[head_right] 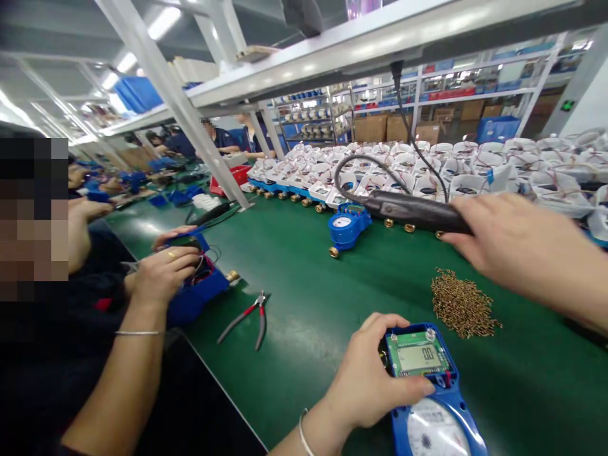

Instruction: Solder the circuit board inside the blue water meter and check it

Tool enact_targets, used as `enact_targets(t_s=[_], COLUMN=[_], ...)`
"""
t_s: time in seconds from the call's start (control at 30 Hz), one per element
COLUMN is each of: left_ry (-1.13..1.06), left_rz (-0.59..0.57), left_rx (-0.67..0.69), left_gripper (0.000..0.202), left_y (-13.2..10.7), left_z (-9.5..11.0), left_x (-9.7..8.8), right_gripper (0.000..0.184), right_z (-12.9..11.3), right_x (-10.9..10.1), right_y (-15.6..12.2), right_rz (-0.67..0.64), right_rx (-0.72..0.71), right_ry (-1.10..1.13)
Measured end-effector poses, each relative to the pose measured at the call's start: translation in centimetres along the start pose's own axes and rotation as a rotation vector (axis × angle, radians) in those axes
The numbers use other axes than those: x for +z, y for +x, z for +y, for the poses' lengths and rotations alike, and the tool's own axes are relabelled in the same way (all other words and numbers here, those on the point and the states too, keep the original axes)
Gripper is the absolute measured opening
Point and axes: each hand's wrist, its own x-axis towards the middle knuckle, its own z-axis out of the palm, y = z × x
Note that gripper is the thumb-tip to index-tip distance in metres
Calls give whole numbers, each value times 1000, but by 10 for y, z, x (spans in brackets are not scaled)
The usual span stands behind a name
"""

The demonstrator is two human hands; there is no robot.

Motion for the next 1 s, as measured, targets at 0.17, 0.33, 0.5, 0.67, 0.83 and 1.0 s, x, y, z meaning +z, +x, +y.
enact_targets(t_s=[0.17, 0.33, 0.5, 0.67, 0.83, 1.0], left_ry=[-46, -86, -99, -59, -28, -1], left_rz=[-8, -21, -33, 0, 35, 58], left_rx=[-13, -47, -39, -20, 18, 70], left_gripper=[66, 70, 64, 50, 48, 45], left_y=[0, 2, 7, 15, 20, 21], left_z=[-5, -11, -9, -1, -3, -8], left_x=[0, 2, 1, -2, -3, -2], right_gripper=[34, 35, 38, 33, 36, 40], right_z=[-86, -133, -145, -94, -15, 61], right_x=[62, 111, 120, 115, 98, 75], right_y=[61, 76, 76, 42, -11, -98], right_rz=[-150, -250, -328, -388, -376, -317], right_rx=[-198, -358, -394, -236, 16, 266], right_ry=[-6, 125, 276, 304, 246, 146])
